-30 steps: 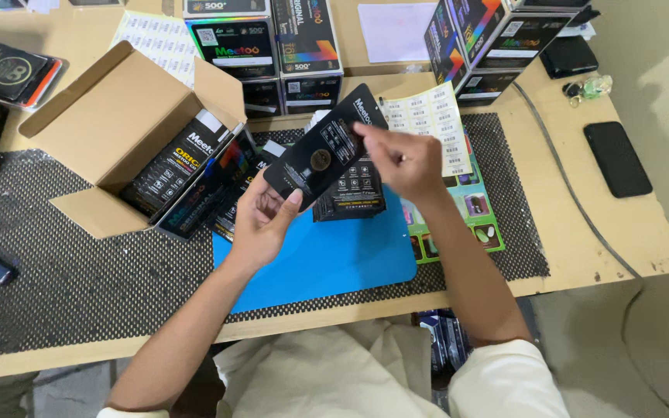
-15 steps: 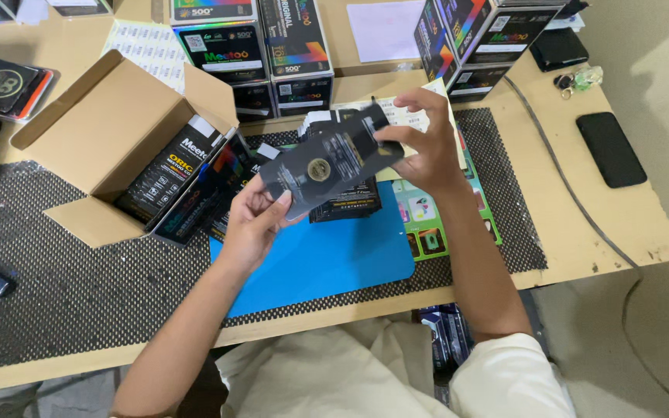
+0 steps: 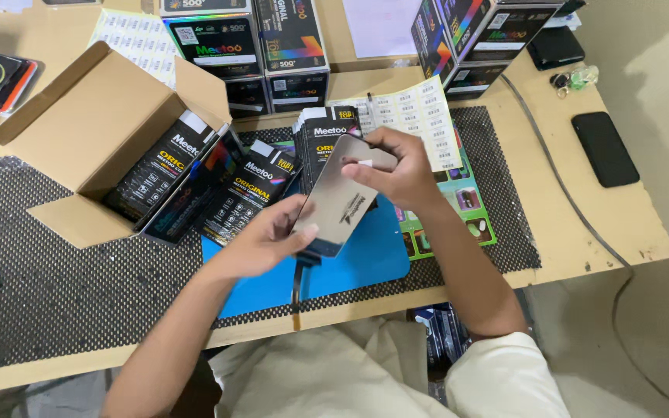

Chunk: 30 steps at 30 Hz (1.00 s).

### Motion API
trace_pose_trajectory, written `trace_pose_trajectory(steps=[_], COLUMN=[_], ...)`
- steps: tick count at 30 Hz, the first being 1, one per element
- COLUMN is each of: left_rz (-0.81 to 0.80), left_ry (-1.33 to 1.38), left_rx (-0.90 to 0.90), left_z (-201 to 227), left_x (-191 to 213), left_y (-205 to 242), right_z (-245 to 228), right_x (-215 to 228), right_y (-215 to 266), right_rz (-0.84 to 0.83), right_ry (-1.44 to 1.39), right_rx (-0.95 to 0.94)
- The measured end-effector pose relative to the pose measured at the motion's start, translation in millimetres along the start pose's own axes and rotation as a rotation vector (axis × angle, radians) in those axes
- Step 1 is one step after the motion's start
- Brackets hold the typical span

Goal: The person repeatedly unpacks small rectangular boxes containing phone screen components, removes the items from plastic packaging, and writes on the back of the components with a pen. The person then places the components back into the boxes and returns the boxes to a larger cardboard shipping box.

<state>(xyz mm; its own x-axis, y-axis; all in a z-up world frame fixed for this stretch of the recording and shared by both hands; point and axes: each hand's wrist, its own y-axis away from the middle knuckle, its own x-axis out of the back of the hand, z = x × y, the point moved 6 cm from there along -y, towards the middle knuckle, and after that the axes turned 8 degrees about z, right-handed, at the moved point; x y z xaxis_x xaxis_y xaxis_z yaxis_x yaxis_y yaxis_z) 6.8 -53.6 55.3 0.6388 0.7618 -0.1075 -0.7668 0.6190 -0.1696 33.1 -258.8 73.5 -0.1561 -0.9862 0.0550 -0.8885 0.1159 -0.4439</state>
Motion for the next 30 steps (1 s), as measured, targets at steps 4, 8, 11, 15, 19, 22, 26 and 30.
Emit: trace_pose_trajectory(steps=[4, 8, 11, 15, 19, 22, 26, 30], left_rz=[0.009, 0.094, 0.168, 0.284, 0.385, 0.465, 0.534, 0.550], left_ry=[-0.013, -0.043, -0.088, -0.065, -0.104, -0.168, -0.162, -0.164], left_rx=[-0.007, -0.018, -0.028, -0.054, -0.096, -0.099, -0.133, -0.142], left_z=[-13.1, 27.2, -7.2, -3.2, -1.8, -2.0, -2.1, 1.6], left_x=[-4.5, -13.4, -1.6, -5.8, 0.0, 6.2, 9.2, 9.3], left_y=[1.8, 9.3, 19.3, 18.3, 17.8, 14.0, 13.6, 12.6], right_z=[12.4, -1.1, 12.6, 67.1, 80.2, 70.7, 90.3, 89.8], right_x=[22.0, 84.6, 97.2, 105.3, 108.9, 105.1, 111.6, 110.4], right_y=[-5.8, -30.3, -30.3, 0.9, 0.5, -0.6, 1.8, 0.8], right_rz=[-0.051, 0.099, 0.059, -0.096, -0.152, -0.158, -0.192, -0.184], right_ry=[0.022, 0.451, 0.814, 0.871, 0.890, 0.963, 1.031, 1.044], right_rx=[0.001, 0.108, -0.196, -0.514, -0.410, -0.364, -0.337, -0.308])
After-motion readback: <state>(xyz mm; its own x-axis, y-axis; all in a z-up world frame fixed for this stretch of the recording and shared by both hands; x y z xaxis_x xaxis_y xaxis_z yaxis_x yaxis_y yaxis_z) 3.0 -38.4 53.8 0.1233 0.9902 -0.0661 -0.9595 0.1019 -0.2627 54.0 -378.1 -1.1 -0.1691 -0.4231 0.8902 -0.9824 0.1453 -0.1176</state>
